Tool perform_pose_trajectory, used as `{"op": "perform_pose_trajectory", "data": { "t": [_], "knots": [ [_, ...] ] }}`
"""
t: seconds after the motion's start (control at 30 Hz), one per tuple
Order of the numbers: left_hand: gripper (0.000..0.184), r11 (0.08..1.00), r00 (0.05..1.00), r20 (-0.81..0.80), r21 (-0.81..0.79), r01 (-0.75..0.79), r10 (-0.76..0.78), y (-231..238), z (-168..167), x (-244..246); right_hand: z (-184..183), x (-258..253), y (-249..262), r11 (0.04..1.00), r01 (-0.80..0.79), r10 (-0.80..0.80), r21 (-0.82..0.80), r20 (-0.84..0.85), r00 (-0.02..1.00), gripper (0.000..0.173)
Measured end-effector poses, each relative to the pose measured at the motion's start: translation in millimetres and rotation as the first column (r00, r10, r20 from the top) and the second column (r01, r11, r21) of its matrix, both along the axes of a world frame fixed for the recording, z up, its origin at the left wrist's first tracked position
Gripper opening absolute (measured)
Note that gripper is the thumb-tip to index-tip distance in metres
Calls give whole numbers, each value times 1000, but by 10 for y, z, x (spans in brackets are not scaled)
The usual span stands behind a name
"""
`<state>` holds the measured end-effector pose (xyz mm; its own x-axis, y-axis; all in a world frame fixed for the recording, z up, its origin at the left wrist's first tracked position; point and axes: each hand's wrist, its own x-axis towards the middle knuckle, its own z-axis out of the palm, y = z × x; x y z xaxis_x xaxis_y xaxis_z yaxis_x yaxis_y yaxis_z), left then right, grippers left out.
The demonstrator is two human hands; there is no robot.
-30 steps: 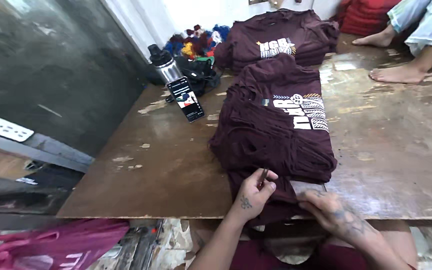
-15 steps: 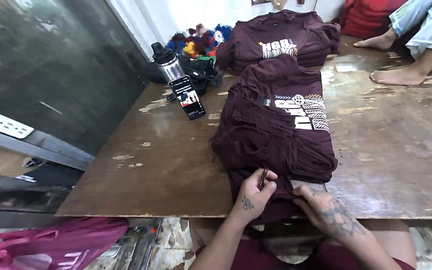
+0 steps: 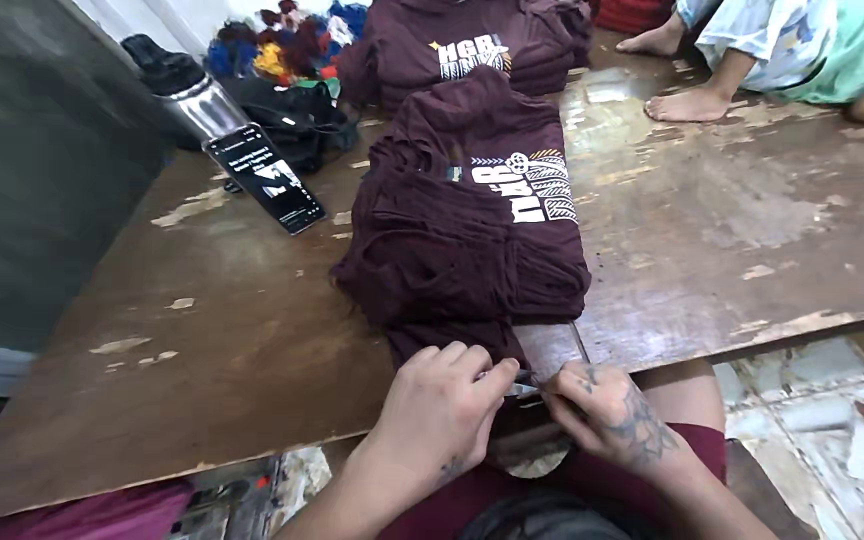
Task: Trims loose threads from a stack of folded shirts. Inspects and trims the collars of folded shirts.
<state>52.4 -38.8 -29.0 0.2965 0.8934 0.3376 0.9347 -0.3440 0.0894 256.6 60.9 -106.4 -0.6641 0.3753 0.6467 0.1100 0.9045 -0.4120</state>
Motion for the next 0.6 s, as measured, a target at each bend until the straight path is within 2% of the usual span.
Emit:
{"op": "perform_pose_trajectory", "data": {
  "t": [0.13,0.23,0.33,0.4,0.47,0.5,0.57,0.6],
  "knots": [
    [25,999,993,-117,48,7,-2,40,-28,48,47,-43,-15,998,-26,29,48,-50,998,18],
    [23,999,993,-114,24,-40,42,-12,-1,4,78,-44,-4,998,-33,35,55,-40,999,18],
    [27,999,999,0,-23,-48,48,-49,-50,-30,55,37,-4,980,-187,189,-68,17,982,24],
    [33,990,971,199,-79,-115,129,-70,-135,-34,1,109,-33,960,-255,265,-119,81,961,35],
    [44,948,893,333,-203,-246,303,-137,-195,-49,-78,170,-22,970,-230,237,-78,103,966,31],
    [46,908,872,315,-314,-276,374,-178,-202,-87,-107,191,-1,976,-209,214,-54,95,972,33],
    [39,748,903,167,-629,-212,397,-200,-110,-224,-78,184,20,973,-231,231,-18,76,970,50],
    [32,720,912,154,-668,-188,381,-210,-41,-313,-29,136,-3,961,-275,274,5,71,959,54]
  ]
}}
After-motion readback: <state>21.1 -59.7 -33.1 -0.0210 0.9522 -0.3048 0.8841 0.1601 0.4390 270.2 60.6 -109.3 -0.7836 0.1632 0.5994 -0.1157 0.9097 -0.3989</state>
